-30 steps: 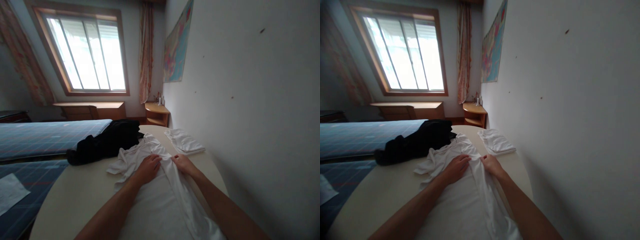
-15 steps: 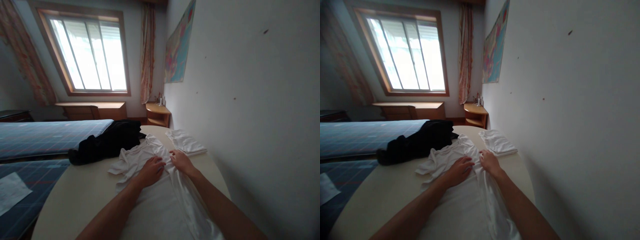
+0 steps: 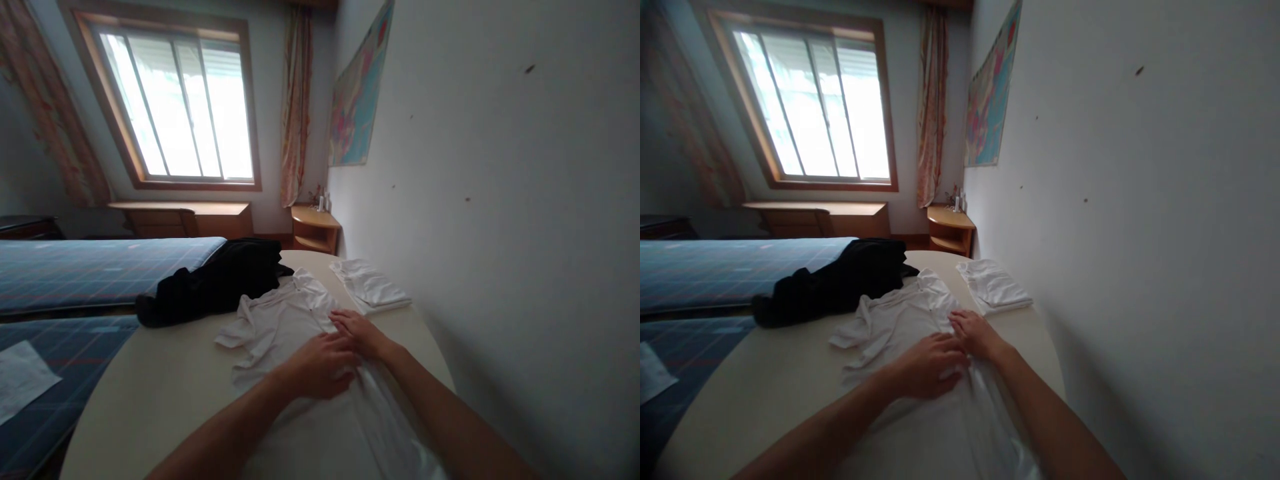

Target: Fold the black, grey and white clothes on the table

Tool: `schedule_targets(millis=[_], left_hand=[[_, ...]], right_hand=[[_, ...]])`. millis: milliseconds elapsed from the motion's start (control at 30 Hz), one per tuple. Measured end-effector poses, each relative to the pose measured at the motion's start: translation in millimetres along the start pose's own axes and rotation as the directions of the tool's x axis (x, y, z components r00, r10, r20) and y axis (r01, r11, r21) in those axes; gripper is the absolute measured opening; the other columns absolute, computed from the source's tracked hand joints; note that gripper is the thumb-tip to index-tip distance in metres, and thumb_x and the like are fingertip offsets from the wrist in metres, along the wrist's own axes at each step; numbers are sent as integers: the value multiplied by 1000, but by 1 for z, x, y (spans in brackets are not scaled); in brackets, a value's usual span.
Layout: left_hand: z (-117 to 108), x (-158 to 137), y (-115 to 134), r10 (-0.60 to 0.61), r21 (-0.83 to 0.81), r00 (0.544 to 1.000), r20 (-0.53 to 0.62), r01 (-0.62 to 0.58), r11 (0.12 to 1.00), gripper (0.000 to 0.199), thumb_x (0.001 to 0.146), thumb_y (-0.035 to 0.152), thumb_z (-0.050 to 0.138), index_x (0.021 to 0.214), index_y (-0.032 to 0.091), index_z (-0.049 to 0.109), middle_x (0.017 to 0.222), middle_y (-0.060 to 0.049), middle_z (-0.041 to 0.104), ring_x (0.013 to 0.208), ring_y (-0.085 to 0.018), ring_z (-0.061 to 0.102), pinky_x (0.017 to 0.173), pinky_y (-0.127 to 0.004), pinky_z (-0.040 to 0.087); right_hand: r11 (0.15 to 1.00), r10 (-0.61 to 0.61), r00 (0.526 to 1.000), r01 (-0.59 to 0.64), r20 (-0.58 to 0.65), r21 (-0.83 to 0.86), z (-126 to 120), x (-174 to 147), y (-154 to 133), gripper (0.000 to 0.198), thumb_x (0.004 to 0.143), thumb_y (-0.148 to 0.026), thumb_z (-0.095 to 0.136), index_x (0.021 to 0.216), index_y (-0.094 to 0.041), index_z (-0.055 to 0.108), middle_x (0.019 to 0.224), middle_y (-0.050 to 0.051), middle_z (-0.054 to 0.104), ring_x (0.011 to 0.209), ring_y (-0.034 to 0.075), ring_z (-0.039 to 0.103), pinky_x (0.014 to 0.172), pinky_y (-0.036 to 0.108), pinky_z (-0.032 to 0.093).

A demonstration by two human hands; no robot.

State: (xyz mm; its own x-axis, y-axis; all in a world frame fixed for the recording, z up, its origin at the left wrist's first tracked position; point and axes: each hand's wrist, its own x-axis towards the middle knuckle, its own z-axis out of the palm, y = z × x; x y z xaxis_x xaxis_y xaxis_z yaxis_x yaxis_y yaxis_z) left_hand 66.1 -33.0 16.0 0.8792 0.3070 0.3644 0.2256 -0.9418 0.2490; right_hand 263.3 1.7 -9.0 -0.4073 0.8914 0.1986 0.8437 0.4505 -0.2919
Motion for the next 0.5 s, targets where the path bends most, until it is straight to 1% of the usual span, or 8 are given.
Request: schedule_targets(millis=[67,133,200,300,400,500], left_hand=[[2,1,17,175,-10,981,89,-175,985,27,91,35,60,116,28,65,119,-5,66,111,-23,59,104,-36,41],[7,-1,30,288,1,948,135,-290,957,33,93,43,58,122,28,64,126,-5,64,118,-24,57,109,-38,36],[12,-6,42,349,11,923,161,-355,935,36,97,47,51,126,29,62,133,-5,61,123,-24,54,113,-38,33],[23,-14,56,406,23,895,183,-417,909,37,101,45,43,132,31,58,146,-3,52,133,-22,48,115,-36,31],[41,-17,69,477,55,857,194,-495,867,36,103,35,39,135,32,56,156,1,39,145,-20,34,117,-33,31],[55,-13,77,559,58,800,217,-582,811,39,105,28,30,128,27,62,157,3,38,146,-14,30,115,-25,33]], right_hand=[[1000,-9,1000,8,11,20,-6,-2,1,43,102,-31,35,132,-16,63,139,10,60,131,21,51,113,36,34],[999,-19,999,18,32,29,-10,-5,2,43,102,-32,36,133,-17,62,140,10,59,131,21,51,113,37,34],[999,-26,998,24,55,32,-13,-10,4,43,101,-32,39,135,-18,60,142,10,57,133,22,50,113,38,33],[999,-28,997,25,77,40,-19,-15,4,42,98,-33,45,134,-18,61,141,11,58,132,23,50,113,38,34],[999,-10,996,7,89,31,-26,-12,1,36,98,-34,47,123,-18,68,131,11,65,124,22,56,108,36,38],[999,22,998,-19,66,-47,-26,-6,-4,32,98,-34,48,115,-18,70,120,11,68,114,23,61,103,35,42]])
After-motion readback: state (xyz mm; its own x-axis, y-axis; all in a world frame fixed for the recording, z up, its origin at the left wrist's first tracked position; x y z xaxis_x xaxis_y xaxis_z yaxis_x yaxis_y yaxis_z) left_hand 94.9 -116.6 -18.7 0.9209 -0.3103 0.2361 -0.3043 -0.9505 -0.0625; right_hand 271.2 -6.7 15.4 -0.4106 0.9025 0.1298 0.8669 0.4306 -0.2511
